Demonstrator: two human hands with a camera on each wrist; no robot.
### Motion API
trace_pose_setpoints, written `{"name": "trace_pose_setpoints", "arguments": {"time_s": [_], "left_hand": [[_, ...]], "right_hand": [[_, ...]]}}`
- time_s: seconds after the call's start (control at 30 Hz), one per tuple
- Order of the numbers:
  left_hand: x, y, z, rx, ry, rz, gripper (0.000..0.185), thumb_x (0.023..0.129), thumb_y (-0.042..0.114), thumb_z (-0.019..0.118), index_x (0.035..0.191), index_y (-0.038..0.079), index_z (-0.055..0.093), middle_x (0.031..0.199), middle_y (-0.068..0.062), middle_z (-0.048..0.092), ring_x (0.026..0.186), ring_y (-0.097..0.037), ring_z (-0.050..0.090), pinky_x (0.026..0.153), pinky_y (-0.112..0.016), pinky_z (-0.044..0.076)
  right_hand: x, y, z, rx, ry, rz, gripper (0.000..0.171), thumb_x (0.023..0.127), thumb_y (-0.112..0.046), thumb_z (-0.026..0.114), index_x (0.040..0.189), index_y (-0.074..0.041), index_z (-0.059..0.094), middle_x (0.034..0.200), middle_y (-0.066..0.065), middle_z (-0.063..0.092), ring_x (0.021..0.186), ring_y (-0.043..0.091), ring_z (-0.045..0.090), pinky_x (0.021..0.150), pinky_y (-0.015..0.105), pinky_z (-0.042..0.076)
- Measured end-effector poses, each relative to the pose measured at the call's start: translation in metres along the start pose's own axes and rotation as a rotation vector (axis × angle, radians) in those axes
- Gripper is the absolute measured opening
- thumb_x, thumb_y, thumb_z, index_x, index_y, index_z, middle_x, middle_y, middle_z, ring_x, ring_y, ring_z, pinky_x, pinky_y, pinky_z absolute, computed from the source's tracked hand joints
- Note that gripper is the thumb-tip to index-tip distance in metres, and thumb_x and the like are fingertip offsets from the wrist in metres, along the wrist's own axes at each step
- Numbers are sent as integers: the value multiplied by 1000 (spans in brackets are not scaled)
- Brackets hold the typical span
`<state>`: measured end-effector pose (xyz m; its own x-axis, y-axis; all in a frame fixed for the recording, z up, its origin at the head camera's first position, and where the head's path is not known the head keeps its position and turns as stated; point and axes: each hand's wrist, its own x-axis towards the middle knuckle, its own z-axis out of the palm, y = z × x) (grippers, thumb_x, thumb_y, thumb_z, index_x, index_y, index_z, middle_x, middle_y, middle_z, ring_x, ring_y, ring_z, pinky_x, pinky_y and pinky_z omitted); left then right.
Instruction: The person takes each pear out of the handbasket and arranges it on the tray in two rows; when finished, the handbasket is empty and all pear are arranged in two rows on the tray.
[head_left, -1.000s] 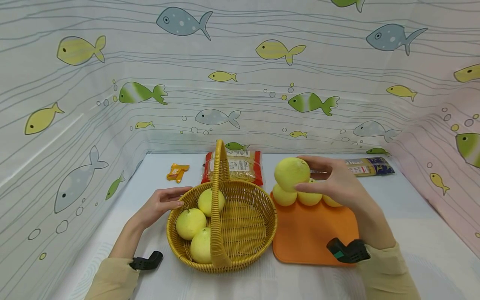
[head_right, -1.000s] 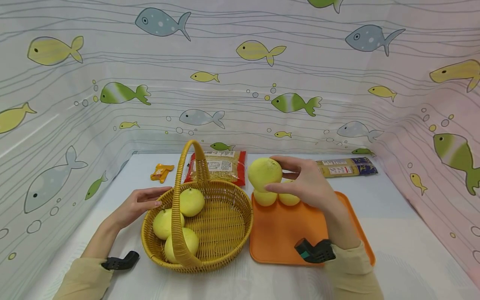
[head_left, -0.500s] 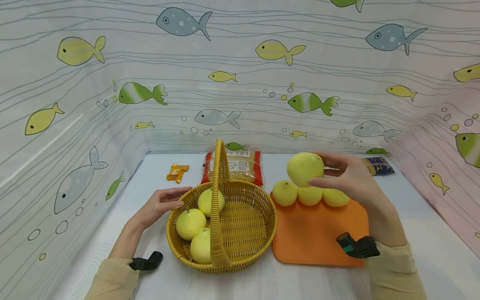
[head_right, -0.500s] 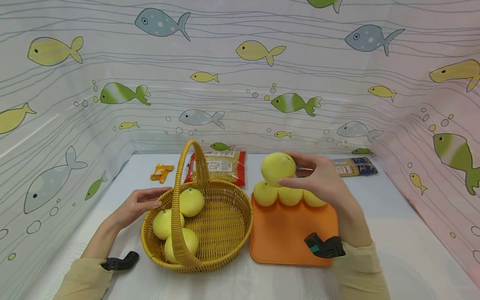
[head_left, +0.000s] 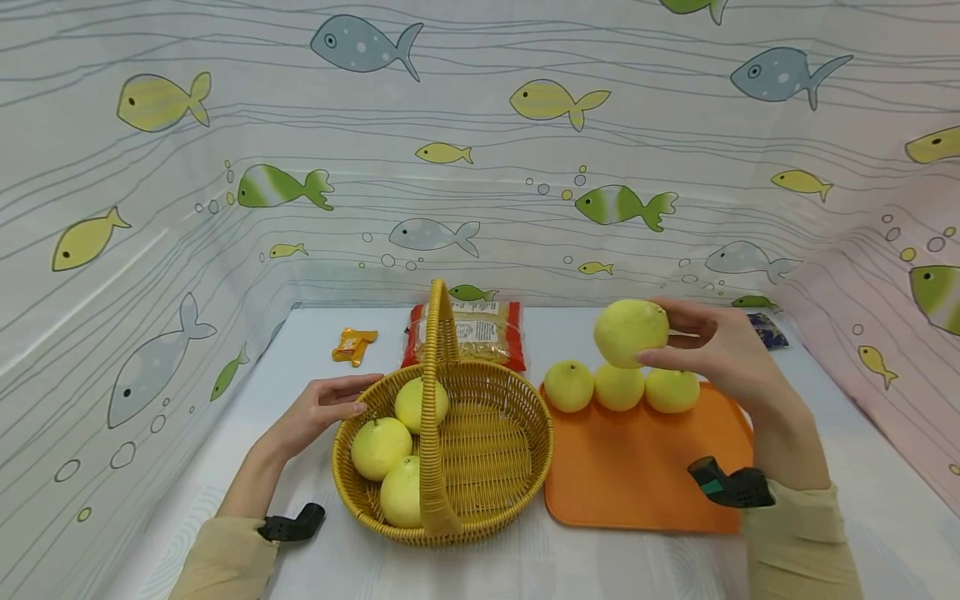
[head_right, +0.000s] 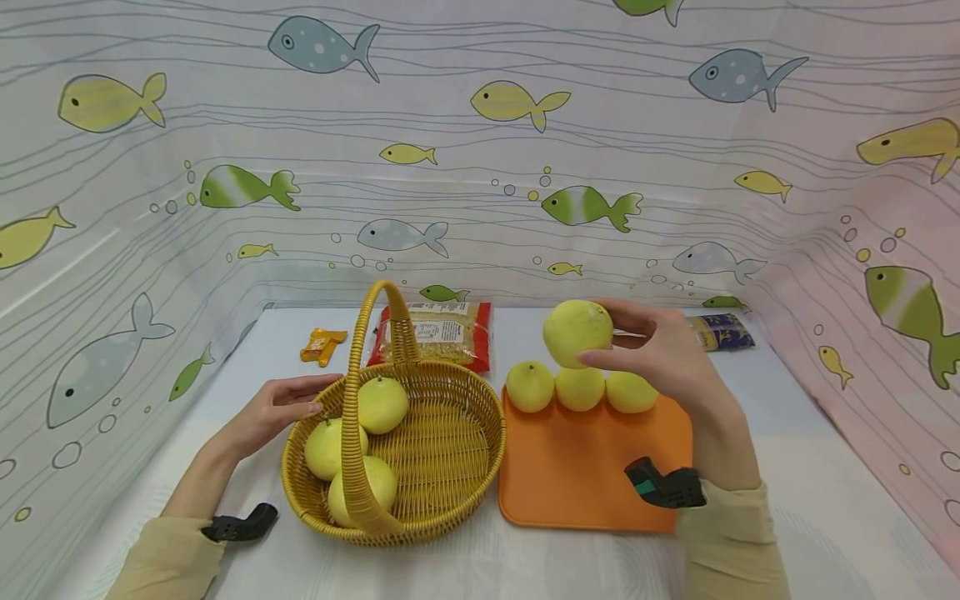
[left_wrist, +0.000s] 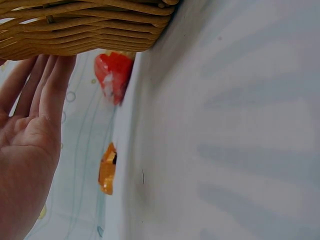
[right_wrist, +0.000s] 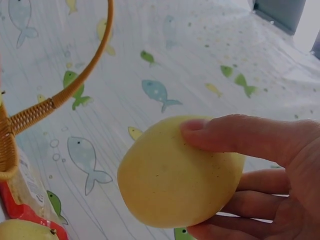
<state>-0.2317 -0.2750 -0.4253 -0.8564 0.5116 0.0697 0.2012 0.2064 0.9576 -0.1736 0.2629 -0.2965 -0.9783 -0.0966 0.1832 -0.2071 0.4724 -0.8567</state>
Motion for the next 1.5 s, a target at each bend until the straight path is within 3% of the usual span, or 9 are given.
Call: {"name": "trace_pose_setpoints", "arguments": {"time_s": [0.93,1.17,1.5], "left_hand": [[0,1,0,0,-5,2,50,97,6,58,145,-4,48,139,3,61,121,-5,61,97,-20,49],[1,2,0,2,-2,1,50,97,7,58,145,-4,48,138,4,61,121,-4,60,97,-19,49],[0,2,1,1,4,-4,50,97,7,58,145,-4,48,139,4,61,120,-4,61,97,-20,49]], "right_hand": [[-3,28,-36,-56,57,29,62,83,-20,83,140,-21,60,113,-17,71,100,4,69,82,16,52],[-9,35,-47,-30,70,18,65,83,-11,82,142,-15,57,111,-16,72,96,6,71,81,15,53],[-13,54,-63,-112,90,49,65,84,-18,82,144,-17,55,107,-19,71,92,4,69,79,13,50]]}}
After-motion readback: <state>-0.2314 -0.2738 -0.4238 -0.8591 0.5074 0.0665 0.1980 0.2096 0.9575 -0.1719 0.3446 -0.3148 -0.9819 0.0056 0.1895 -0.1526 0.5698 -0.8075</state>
